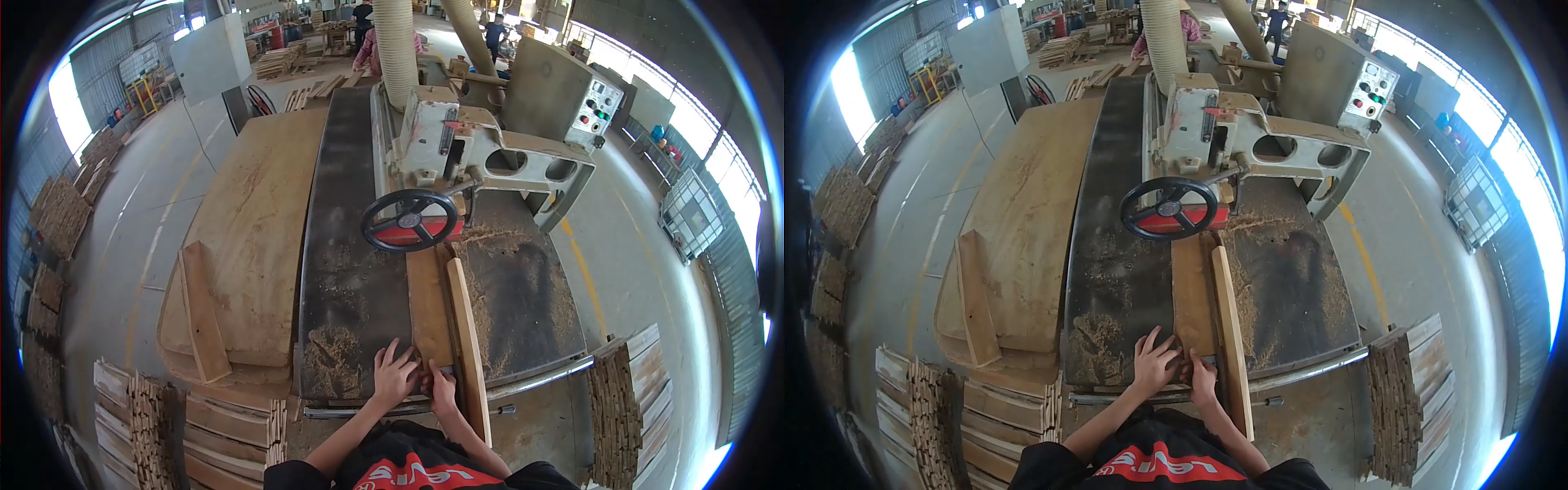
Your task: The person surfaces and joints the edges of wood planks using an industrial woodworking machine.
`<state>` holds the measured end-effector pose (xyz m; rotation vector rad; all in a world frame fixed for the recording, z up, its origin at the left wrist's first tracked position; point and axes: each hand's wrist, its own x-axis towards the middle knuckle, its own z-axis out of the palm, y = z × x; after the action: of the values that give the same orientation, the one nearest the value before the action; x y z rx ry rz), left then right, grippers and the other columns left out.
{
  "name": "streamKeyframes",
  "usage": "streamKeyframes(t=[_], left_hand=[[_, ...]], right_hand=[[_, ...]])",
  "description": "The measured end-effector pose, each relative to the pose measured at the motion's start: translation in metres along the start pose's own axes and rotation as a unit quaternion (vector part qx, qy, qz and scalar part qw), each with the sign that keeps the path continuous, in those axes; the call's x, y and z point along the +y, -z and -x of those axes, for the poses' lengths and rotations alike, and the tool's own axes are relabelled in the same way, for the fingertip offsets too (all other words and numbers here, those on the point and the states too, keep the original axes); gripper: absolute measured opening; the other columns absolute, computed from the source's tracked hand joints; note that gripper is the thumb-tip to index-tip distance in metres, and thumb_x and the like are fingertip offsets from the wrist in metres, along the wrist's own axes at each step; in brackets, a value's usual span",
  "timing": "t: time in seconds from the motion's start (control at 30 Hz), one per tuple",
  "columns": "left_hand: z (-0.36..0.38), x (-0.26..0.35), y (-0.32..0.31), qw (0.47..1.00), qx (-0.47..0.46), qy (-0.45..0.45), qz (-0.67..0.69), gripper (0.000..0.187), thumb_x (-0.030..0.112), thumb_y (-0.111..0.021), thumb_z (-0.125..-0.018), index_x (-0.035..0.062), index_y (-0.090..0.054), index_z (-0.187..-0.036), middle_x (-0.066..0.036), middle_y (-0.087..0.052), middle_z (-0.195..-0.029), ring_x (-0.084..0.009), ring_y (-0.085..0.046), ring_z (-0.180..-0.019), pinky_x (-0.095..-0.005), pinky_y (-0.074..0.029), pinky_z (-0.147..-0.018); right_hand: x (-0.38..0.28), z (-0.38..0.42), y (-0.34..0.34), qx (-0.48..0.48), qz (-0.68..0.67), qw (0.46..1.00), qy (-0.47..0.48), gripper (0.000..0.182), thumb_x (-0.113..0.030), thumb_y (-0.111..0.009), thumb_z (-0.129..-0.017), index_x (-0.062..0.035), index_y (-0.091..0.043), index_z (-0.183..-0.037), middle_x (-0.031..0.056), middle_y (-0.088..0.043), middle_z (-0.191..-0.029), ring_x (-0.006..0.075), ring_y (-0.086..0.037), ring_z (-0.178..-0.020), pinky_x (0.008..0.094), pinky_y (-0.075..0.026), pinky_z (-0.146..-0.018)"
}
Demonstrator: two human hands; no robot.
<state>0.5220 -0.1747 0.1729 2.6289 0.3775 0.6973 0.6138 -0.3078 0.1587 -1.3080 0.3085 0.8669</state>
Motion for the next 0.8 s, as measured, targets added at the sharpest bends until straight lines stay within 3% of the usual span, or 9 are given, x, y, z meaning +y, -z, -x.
streamKeyframes(t=[0.37,0.57,0.8], left_hand=[[0.000,-0.001,-0.004,1.000,0.022,-0.009,0.018,0.028,0.021,-0.078,-0.084,0.0157,-0.078,-0.112,-0.008,-0.068,-0.139,-0.0360,-0.050,-0.143,-0.0550,-0.042,-0.109],[-0.001,0.001,-0.005,1.000,0.024,-0.013,-0.002,0.028,0.021,-0.077,-0.085,0.0149,-0.078,-0.112,-0.008,-0.068,-0.139,-0.0360,-0.050,-0.143,-0.0555,-0.042,-0.108],[-0.023,-0.021,-0.016,1.000,0.002,-0.014,-0.007,0.037,0.020,-0.082,-0.082,0.0135,-0.079,-0.118,-0.011,-0.066,-0.143,-0.0374,-0.046,-0.147,-0.0564,-0.040,-0.111]], right_hand=[[-0.002,0.000,0.001,0.001,0.009,1.000,-0.016,0.042,-0.042,-0.074,-0.102,-0.0033,-0.072,-0.086,0.0018,-0.062,-0.066,0.0153,-0.059,-0.053,0.0283,-0.047,-0.051],[-0.006,-0.005,0.003,-0.015,0.027,0.999,-0.027,0.042,-0.041,-0.074,-0.102,-0.0022,-0.071,-0.087,0.0023,-0.063,-0.066,0.0161,-0.061,-0.055,0.0290,-0.048,-0.050],[-0.014,-0.044,-0.017,0.031,0.038,0.999,0.007,0.039,-0.036,-0.076,-0.101,0.0004,-0.070,-0.089,0.0036,-0.063,-0.068,0.0159,-0.060,-0.055,0.0301,-0.047,-0.048]])
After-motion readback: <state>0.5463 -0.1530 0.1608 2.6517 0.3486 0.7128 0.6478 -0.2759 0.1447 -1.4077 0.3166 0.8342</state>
